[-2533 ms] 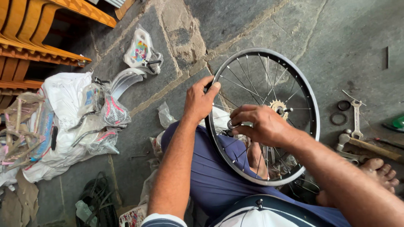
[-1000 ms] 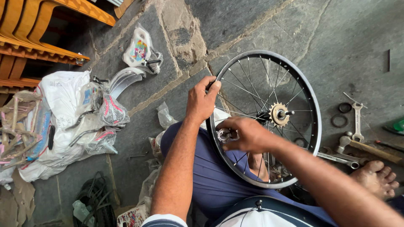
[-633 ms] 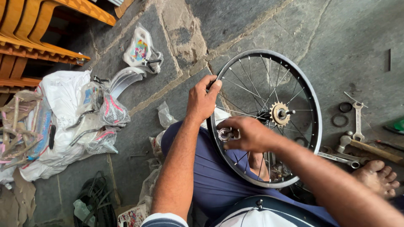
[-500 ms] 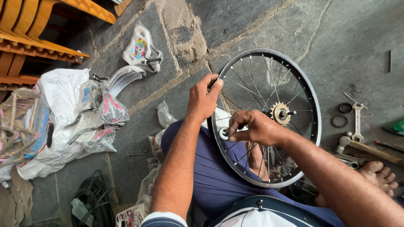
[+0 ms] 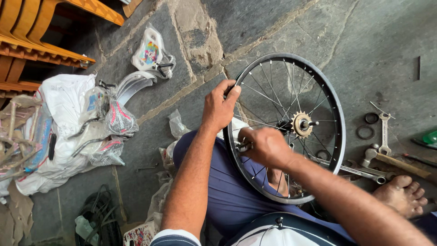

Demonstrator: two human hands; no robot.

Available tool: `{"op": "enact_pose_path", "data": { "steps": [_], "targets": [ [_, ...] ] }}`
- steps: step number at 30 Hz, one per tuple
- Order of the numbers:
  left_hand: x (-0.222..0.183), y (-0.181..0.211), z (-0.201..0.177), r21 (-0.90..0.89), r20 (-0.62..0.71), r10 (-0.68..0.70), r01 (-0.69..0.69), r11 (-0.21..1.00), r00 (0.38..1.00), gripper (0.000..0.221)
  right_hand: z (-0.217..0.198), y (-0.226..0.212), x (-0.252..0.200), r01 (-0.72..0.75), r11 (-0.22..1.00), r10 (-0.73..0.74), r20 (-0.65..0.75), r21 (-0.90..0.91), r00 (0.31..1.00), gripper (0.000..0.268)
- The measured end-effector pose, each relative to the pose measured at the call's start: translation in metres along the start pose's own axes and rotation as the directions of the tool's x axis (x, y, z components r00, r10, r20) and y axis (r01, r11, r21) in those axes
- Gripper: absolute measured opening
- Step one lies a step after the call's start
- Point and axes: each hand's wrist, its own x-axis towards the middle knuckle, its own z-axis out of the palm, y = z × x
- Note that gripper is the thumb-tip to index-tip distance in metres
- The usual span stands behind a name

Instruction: The person prepares and installs spokes into a bicycle wheel rim by hand, handling small hub components and cleaning parts with a cloth.

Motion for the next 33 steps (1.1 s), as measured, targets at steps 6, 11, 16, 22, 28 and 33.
{"op": "enact_pose_path", "data": {
  "steps": [6, 11, 16, 22, 28, 33],
  "targets": [
    [0.001, -0.006, 0.001, 0.013, -0.011, 0.037, -0.037, 0.999, 0.999, 0.034, -0.018, 0.034, 0.0, 0.28, 0.624, -0.342, -0.068, 0.73, 0.937, 0.022],
    [0.001, -0.002, 0.001, 0.002, -0.025, 0.086, -0.086, 0.996, 0.996, 0.034, 0.002, 0.004, 0.0, 0.011, 0.996, -0.012, 0.005, 0.089, 1.0, 0.035],
    [-0.002, -0.004, 0.0, -0.005, -0.018, 0.058, -0.058, 0.998, 0.998, 0.035, 0.0, 0.021, -0.001, 0.392, 0.866, -0.358, -0.163, 0.31, 0.919, 0.041],
    [0.001, -0.002, 0.002, -0.001, -0.027, 0.064, -0.064, 0.998, 0.998, 0.036, -0.01, 0.035, 0.0, 0.241, 0.857, -0.235, -0.069, 0.455, 0.969, 0.03],
    [0.006, 0.005, 0.003, -0.05, 0.017, -0.043, 0.044, 0.998, 0.999, 0.036, 0.0, 0.002, -0.006, 0.219, 0.975, -0.215, -0.121, 0.021, 0.969, 0.045],
    [0.051, 0.015, 0.012, 0.025, 0.126, -0.125, 0.122, 0.992, 0.984, 0.045, -0.027, 0.022, -0.013, 0.516, 0.743, -0.51, -0.138, 0.427, 0.849, 0.025]
  ]
}}
